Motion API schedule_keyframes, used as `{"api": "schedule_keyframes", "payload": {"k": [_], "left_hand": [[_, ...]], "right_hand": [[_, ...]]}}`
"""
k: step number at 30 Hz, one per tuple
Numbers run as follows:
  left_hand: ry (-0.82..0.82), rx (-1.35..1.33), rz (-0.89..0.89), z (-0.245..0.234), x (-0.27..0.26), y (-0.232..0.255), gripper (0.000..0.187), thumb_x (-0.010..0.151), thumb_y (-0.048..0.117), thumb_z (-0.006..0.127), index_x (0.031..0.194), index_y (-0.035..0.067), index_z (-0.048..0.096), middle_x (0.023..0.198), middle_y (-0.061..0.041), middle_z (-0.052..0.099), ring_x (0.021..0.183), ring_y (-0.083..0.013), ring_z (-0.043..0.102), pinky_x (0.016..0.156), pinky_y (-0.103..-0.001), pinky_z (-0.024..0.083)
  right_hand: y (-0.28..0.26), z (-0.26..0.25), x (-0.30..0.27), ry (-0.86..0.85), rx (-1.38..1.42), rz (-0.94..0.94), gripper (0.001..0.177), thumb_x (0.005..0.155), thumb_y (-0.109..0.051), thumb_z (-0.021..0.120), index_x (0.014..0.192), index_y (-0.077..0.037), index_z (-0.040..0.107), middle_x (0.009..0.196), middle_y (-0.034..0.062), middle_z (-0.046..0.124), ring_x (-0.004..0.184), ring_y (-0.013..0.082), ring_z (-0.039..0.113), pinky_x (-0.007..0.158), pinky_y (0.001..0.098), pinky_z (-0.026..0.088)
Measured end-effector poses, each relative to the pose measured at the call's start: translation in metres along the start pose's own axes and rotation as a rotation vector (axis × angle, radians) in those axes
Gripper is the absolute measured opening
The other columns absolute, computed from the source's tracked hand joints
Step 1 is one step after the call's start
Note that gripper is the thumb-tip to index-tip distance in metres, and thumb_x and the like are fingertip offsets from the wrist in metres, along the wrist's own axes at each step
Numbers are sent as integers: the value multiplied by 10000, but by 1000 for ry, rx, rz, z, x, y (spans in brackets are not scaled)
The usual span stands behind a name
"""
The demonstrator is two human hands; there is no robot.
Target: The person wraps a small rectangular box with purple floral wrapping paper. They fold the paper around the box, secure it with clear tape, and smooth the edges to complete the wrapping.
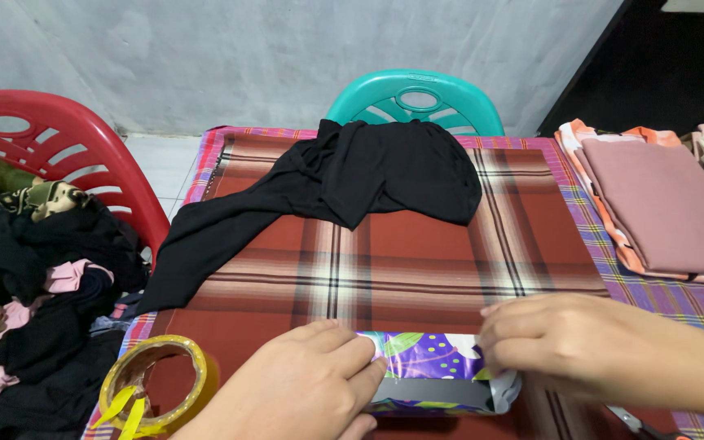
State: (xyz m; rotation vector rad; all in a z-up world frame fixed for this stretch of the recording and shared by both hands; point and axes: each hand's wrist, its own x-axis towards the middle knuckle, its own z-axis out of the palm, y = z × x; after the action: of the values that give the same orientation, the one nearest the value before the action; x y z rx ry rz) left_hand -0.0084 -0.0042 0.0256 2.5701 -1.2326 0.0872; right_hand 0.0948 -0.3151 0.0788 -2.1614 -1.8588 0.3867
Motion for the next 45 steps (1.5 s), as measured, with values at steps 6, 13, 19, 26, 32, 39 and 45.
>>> {"api": "schedule_keyframes", "payload": {"k": [6, 13, 19, 26, 32, 39, 45], "left_hand": [[33, -5, -25, -4, 1, 5, 403, 773, 338, 800, 975, 1, 711, 986, -102, 619, 1020, -317, 598, 906, -443, 471], [66, 8, -30, -6, -1, 8, 392, 757, 321, 813, 962, 1, 718, 981, -103, 630, 1010, -319, 607, 908, -440, 478], [114, -1, -21, -5, -1, 9, 423, 731, 310, 826, 976, -6, 690, 979, -118, 629, 996, -327, 611, 900, -442, 483], [260, -42, -70, -8, 2, 18, 343, 720, 278, 835, 893, 48, 649, 895, -115, 621, 927, -333, 640, 864, -449, 504], [416, -129, -139, -11, -8, 29, 417, 784, 330, 836, 1039, 43, 674, 1025, -143, 681, 997, -366, 650, 917, -432, 507], [739, -900, -330, 15, -21, 21, 461, 939, 121, 593, 1379, -9, 551, 1359, -178, 652, 1321, -278, 607, 1125, -377, 415], [941, -1018, -418, 64, -15, 14, 441, 851, -92, 380, 1153, -31, 696, 1204, -183, 730, 1230, -275, 681, 1111, -370, 465]], "right_hand": [[-20, 15, 4, -32, -29, 16, 740, 750, -252, 824, 1398, 18, 591, 1429, 189, 592, 1297, 343, 567, 1007, 454, 477], [-23, 47, 2, 49, -96, 172, 424, 874, -303, 810, 1178, -28, 701, 1171, 103, 687, 1110, 251, 680, 896, 381, 556], [-16, 57, -15, 68, -120, 222, 459, 924, -405, 773, 1162, -16, 720, 1126, 110, 709, 1064, 259, 701, 1051, 497, 418], [-34, 99, 25, 237, -546, 331, 879, 787, -664, 776, 1190, 103, 628, 1057, 207, 683, 1025, 357, 702, 1109, 577, 442], [-61, 103, 68, -52, -298, 799, 663, 874, -536, 728, 1215, 11, 574, 1106, 216, 643, 1012, 383, 686, 833, 475, 584], [-72, 100, 69, 133, -341, 734, 833, 795, -589, 791, 1308, 16, 540, 1136, 286, 643, 1033, 436, 683, 857, 494, 564], [-71, 116, 65, 113, -419, 709, 1071, 741, -632, 824, 1619, -271, 329, 1285, 459, 527, 1153, 574, 611, 860, 519, 552]]}}
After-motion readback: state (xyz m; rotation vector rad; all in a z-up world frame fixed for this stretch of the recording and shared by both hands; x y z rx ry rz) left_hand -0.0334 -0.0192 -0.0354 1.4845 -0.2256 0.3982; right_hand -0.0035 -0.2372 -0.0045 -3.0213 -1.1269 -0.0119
